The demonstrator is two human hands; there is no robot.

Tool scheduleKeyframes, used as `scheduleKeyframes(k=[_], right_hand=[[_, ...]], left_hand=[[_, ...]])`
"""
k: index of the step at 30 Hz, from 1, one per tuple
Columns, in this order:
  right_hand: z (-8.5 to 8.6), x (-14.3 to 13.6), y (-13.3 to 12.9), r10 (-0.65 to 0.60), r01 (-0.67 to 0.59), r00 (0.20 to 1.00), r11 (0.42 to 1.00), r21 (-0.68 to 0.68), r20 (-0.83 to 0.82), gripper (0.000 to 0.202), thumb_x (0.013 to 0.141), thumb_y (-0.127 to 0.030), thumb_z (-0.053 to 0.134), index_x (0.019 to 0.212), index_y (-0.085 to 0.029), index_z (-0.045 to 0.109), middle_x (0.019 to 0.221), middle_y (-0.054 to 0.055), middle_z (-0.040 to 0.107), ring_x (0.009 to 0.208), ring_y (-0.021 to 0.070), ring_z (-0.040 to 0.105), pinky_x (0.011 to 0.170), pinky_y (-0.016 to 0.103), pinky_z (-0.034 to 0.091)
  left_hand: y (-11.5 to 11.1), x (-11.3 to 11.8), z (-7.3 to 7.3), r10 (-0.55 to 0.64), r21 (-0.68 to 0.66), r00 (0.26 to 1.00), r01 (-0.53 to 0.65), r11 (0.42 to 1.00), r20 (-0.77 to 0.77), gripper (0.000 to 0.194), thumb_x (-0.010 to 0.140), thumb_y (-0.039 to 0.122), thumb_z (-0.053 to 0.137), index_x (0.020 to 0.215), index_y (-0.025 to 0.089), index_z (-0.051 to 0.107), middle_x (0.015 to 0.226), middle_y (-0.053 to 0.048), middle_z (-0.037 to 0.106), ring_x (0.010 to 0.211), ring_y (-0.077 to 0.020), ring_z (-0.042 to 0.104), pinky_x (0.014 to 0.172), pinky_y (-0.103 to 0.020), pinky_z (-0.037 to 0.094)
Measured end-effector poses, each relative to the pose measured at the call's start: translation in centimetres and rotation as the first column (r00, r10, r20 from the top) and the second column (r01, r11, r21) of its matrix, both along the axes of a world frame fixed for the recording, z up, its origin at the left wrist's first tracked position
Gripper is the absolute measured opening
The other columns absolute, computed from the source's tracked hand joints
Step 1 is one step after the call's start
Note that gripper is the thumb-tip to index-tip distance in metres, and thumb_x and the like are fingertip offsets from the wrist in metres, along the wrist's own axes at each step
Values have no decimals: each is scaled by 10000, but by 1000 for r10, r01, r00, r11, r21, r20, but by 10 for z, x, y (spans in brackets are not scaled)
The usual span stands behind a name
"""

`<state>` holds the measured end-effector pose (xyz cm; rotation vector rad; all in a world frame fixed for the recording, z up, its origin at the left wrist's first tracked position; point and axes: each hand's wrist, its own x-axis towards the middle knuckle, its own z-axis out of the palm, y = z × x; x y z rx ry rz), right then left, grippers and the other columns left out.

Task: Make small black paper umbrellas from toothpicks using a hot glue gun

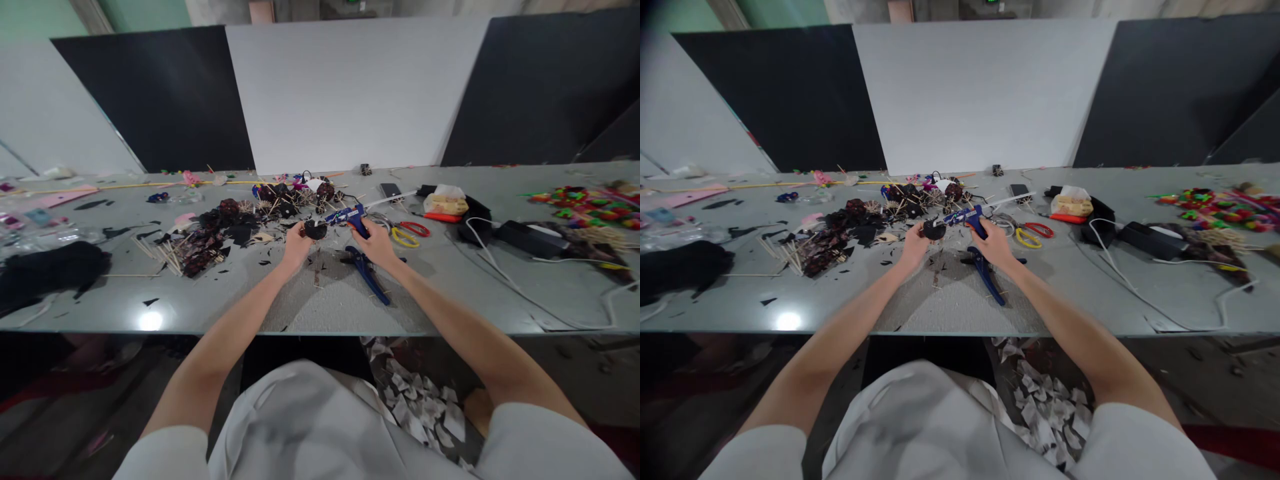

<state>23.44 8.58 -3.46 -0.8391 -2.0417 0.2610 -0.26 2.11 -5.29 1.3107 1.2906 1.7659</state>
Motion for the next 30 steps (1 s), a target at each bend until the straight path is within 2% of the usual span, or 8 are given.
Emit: scheduleKeyframes(k=[14,30], right_hand=[[0,0,0,7,-7,1000,1000,-7,6,199,930,-419,554,869,-230,569,830,53,669,749,236,583,731,348,444],[2,0,-1,30,-30,1000,999,-24,6,185,931,-414,561,898,-232,580,870,60,681,790,252,600,765,374,465]], left_hand=[[-2,1,3,44,-20,999,-44,999,0,222,684,41,691,688,211,548,626,29,555,613,-128,516,616,-265,373],[-3,-1,2,39,-25,999,-39,999,-10,277,723,67,733,673,217,505,604,36,515,606,-128,484,618,-273,341]])
